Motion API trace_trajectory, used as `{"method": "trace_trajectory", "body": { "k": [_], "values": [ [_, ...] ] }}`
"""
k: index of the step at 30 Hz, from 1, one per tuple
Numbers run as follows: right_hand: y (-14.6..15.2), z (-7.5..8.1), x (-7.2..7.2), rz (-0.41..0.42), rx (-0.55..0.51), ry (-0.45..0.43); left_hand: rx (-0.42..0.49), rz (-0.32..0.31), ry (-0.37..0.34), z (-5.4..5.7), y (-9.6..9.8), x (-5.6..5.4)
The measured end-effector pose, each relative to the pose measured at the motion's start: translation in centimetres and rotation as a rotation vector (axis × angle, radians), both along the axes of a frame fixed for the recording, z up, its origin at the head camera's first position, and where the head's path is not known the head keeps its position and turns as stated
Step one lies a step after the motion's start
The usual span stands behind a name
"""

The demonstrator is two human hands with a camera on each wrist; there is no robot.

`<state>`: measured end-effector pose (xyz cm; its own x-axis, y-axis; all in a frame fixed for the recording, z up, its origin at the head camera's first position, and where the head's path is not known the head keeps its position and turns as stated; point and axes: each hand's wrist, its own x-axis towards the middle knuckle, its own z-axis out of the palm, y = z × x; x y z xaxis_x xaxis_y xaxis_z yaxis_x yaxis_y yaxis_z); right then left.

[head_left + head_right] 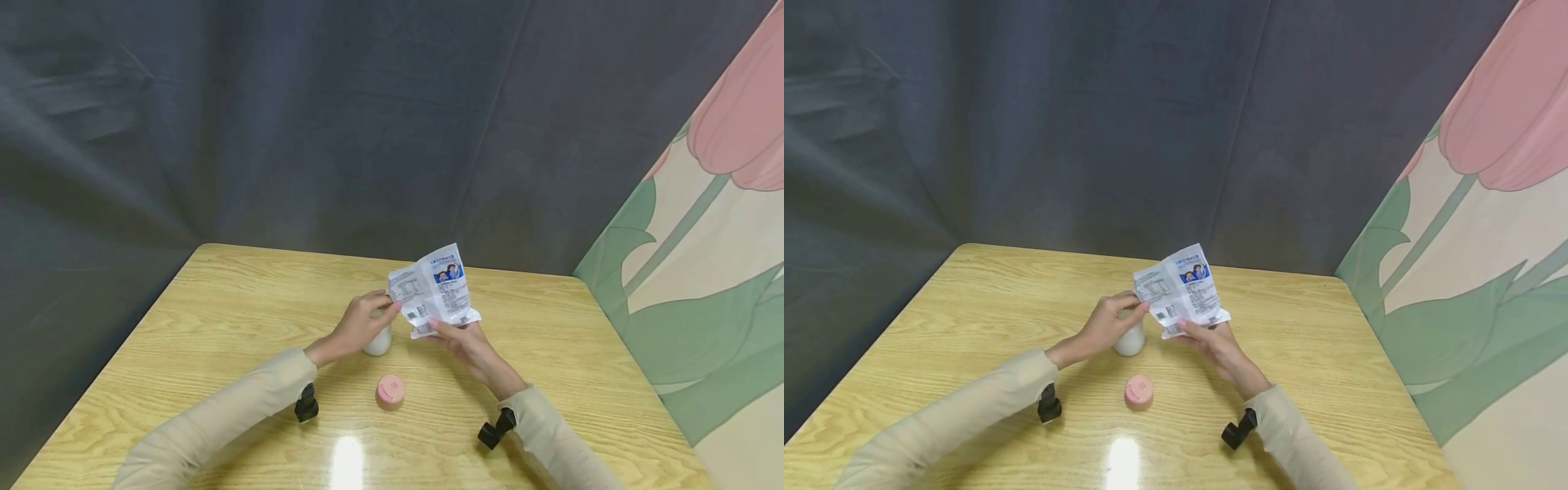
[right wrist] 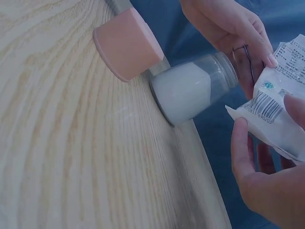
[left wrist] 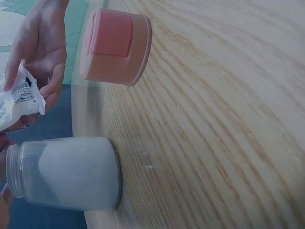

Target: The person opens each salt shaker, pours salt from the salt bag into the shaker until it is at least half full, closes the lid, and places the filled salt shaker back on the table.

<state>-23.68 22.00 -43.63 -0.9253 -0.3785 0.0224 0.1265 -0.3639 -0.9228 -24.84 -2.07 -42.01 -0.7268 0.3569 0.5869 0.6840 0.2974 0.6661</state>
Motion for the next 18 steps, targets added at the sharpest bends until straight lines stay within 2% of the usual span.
{"method": "trace_trajectory", "body": {
  "k": [10, 18],
  "values": [
    [1.1, 0.0, -0.3, 0.010, -0.008, -0.036, 0.037, -0.034, -0.035, 0.0, 0.2, -0.2],
    [2.2, 0.2, -0.2, 0.043, -0.007, -0.051, 0.047, -0.047, -0.026, -0.2, 0.4, -0.4]
  ]
}}
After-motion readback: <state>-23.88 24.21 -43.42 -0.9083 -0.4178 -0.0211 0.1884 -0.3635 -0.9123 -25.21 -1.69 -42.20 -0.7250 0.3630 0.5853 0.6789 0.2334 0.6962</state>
